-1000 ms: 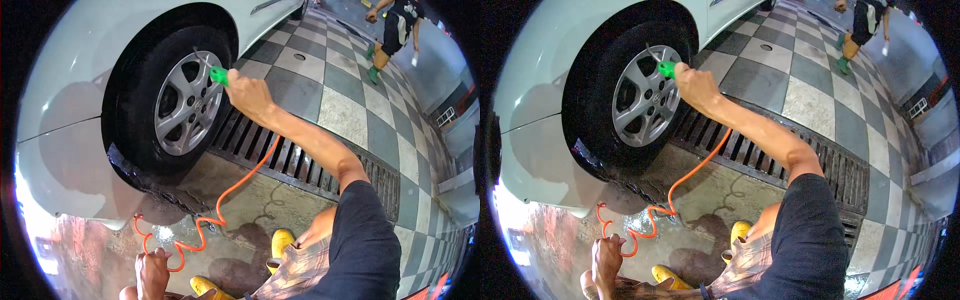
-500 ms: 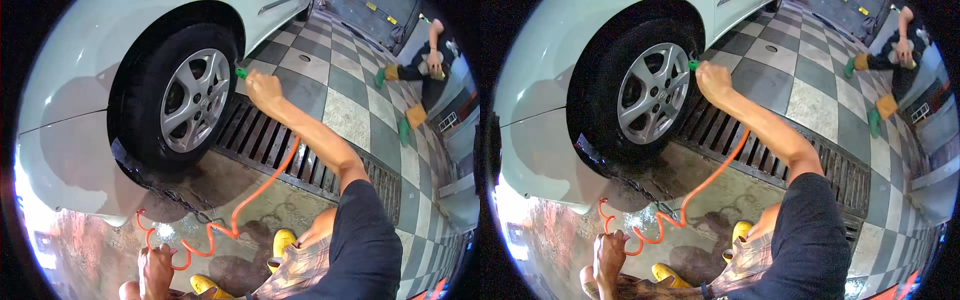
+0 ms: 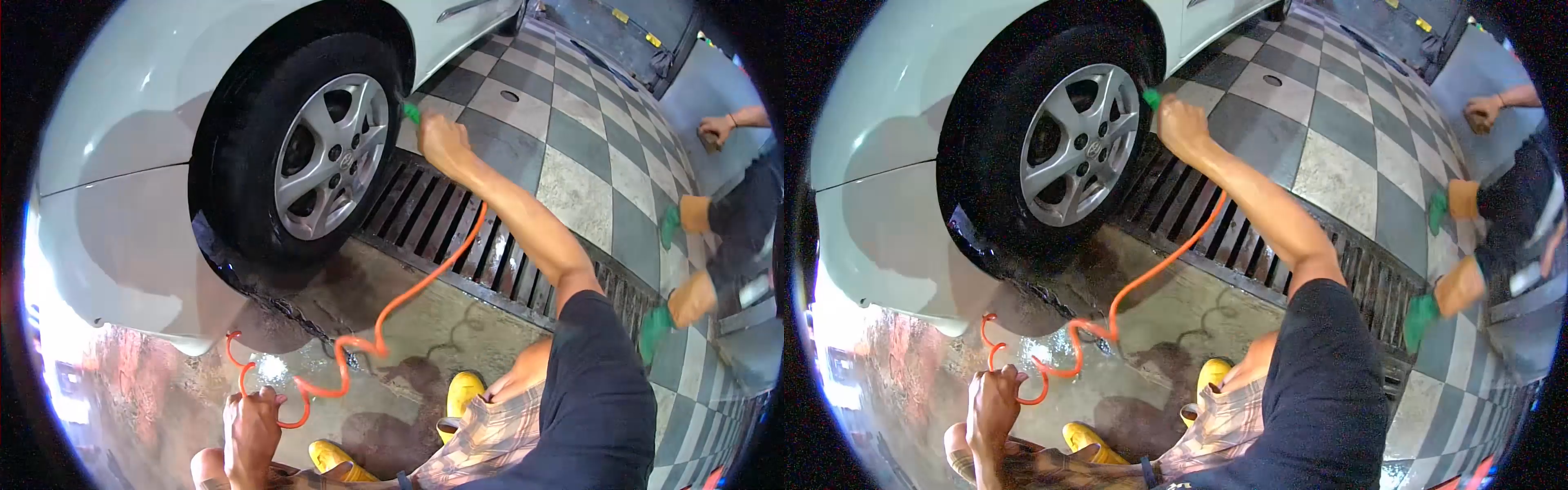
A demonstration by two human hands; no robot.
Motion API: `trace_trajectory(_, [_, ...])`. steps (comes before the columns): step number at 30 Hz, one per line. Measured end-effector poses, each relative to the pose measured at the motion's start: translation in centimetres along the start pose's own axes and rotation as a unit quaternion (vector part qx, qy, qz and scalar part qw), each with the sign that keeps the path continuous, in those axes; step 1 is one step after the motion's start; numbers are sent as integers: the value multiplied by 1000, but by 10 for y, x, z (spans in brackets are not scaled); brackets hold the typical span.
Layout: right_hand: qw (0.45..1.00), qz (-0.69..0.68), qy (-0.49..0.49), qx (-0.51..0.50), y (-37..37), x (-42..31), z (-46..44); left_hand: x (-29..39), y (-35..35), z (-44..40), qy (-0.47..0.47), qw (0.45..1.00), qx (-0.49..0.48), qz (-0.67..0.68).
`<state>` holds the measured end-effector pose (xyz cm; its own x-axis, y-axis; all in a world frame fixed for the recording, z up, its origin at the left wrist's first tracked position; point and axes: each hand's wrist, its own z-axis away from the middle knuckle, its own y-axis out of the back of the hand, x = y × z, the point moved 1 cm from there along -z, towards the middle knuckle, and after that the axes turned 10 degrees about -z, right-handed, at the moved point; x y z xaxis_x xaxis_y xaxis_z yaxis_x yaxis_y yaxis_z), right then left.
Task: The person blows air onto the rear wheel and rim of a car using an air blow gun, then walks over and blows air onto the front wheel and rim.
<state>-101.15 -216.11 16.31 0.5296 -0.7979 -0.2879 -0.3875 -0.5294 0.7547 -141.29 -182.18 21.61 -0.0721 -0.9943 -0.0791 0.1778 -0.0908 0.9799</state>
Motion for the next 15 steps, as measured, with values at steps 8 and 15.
trace_trajectory(8, [985,-83,-148,-16,-3,11,8,4,1,-3,6,1000,12,-2])
trace_trajectory(15, [977,-111,-157,-88,-20,21,7,6,7,-6,4,1000,-5,10])
